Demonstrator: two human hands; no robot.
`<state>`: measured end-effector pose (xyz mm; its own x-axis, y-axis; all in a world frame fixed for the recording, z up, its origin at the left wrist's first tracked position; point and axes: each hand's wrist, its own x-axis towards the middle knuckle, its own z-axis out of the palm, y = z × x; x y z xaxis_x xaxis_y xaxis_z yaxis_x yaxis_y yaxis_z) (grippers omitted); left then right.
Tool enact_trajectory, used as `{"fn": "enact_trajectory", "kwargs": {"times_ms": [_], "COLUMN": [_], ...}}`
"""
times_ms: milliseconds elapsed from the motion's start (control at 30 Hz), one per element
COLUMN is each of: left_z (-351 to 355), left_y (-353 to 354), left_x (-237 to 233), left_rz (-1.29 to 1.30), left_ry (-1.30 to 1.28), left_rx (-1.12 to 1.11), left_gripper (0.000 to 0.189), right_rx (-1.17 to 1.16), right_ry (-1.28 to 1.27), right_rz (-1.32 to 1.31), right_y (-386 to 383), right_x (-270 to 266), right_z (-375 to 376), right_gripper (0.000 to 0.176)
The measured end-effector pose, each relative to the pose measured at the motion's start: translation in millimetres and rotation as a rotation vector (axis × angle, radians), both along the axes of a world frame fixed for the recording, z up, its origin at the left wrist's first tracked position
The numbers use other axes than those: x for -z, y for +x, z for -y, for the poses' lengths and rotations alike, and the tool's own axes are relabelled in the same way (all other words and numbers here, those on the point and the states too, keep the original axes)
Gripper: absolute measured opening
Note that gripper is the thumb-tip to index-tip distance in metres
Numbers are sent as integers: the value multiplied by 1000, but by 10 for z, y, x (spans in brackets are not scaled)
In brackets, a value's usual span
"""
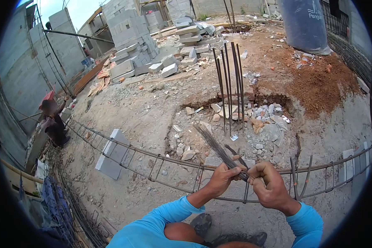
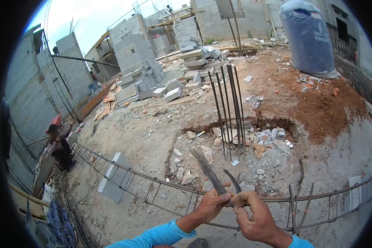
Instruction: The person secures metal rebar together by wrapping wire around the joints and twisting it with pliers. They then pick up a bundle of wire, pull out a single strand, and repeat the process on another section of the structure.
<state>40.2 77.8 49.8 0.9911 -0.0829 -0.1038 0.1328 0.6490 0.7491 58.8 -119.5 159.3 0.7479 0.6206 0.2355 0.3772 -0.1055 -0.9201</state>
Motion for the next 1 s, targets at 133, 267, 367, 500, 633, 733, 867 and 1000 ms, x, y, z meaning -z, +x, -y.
{"fn": "enact_trajectory", "kwargs": {"times_ms": [133, 267, 367, 500, 633, 733, 867, 1000], "left_z": [-9, -25, -111, -286, -614, -884, -1132, -1265], "left_y": [34, 72, 89, 126, 317, 530, 918, 1273], "left_x": [33, -12, 4, -32, -89, -156, -111, 120], "left_rz": [53, 53, 89, 72, 90, 92, 152, 148], "left_ry": [30, 69, 186, 321, 413, 393, 163, 97], "left_rx": [3, -66, -119, -203, -336, -416, -511, -490], "left_gripper": [66, 68, 68, 66, 65, 64, 65, 63], "right_rx": [-97, -142, -264, -12, 209, 326, 494, 559], "right_ry": [49, -120, -144, 98, 659, 797, 941, 1057], "right_rz": [56, 63, 187, -87, -164, -11, 115, 245], "right_y": [-161, -107, -124, -267, -170, -47, 31, 117], "right_x": [-398, -443, -523, -896, -1078, -1127, -1105, -1078], "right_z": [122, 192, 291, 669, 1074, 1434, 1756, 2170], "right_gripper": [27, 27, 19, 18, 26, 29, 27, 30]}}
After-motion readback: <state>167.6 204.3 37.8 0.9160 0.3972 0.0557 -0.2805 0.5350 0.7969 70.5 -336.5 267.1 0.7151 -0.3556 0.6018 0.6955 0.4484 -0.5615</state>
